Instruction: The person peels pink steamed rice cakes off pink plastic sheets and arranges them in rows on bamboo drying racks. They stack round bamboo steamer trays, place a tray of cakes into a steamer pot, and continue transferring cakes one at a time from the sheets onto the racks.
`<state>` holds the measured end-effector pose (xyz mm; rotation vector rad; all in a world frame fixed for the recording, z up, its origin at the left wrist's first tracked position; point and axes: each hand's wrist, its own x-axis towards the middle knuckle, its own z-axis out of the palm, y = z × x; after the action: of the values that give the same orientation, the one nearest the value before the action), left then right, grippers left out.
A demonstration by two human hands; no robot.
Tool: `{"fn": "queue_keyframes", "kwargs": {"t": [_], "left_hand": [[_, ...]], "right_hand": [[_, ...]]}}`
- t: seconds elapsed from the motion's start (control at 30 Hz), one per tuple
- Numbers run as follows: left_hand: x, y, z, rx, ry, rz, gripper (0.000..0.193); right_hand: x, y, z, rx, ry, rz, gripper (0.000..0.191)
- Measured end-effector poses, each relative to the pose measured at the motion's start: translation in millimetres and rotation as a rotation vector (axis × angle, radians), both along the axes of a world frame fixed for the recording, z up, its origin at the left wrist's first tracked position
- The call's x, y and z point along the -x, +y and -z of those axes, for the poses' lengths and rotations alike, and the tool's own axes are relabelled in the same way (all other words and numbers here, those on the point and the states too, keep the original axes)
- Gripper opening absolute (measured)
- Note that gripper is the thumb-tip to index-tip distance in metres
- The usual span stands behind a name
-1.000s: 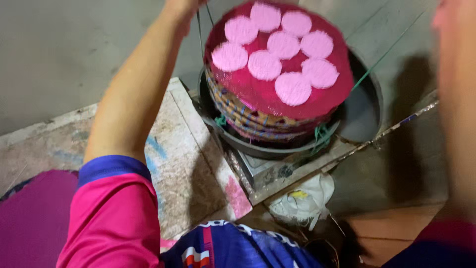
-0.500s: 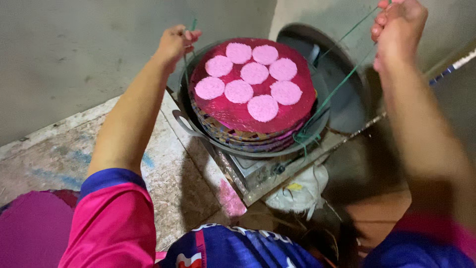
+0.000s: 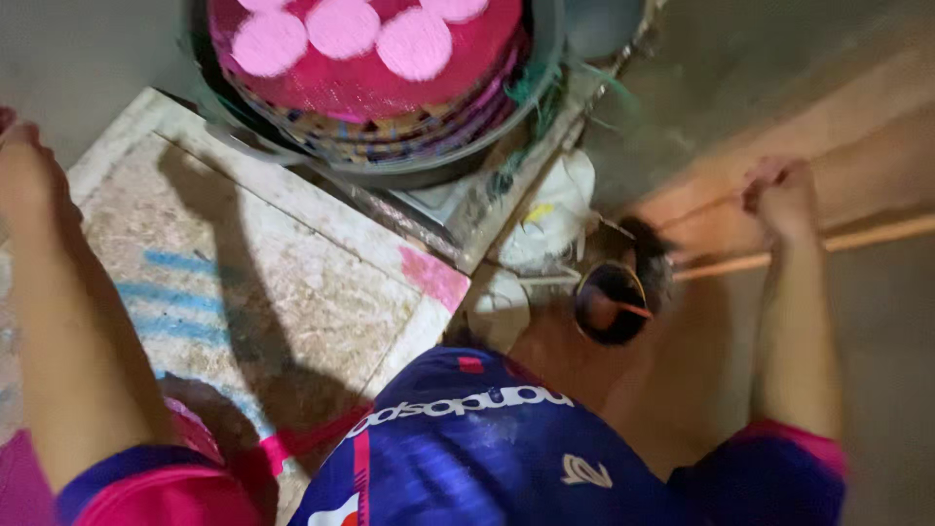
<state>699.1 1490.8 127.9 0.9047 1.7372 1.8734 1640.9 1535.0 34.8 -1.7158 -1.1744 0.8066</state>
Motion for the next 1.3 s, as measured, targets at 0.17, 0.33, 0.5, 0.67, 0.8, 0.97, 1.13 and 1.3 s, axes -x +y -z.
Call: {"fn": "queue_keyframes", "kwargs": {"t": [0.17, 0.33, 0.5, 0.67, 0.8, 0.97, 1.13, 1.3], "left_hand": [[-55, -41, 65, -0.322, 0.454, -0.030, 0.034], [-153, -83, 91, -0.278, 0.094, 0.017, 0.033], [-218, -121, 97, -0.242, 0.139, 0.105, 0.020], [-285, -141, 108, -0.061, 0.131, 0.282, 0.007], [-353, -145, 126, 0.078, 0.460, 0.225, 0.016], [-425, -87, 167, 0.313, 0.673, -0.202, 0.034], [-446, -43, 215, 0.815, 0.868, -0.547, 0.056], [-435, -28, 230, 0.978, 0.867, -0.619, 0.064]], "right_hand": [[-5, -139, 86, 0.293, 0.200, 0.123, 0.018], [2, -164, 81, 0.373, 0.193, 0.093, 0.028], [49, -77, 17, 0.022, 0.242, -0.184, 0.028], [127, 56, -62, -0.075, 0.267, -0.494, 0.026], [164, 182, -114, -0.197, 0.191, -0.576, 0.024], [203, 361, -148, -0.231, 0.010, -0.605, 0.034], [265, 489, -116, -0.247, 0.036, -0.865, 0.054], [337, 567, -74, -0.292, 0.059, -1.052, 0.058]]}}
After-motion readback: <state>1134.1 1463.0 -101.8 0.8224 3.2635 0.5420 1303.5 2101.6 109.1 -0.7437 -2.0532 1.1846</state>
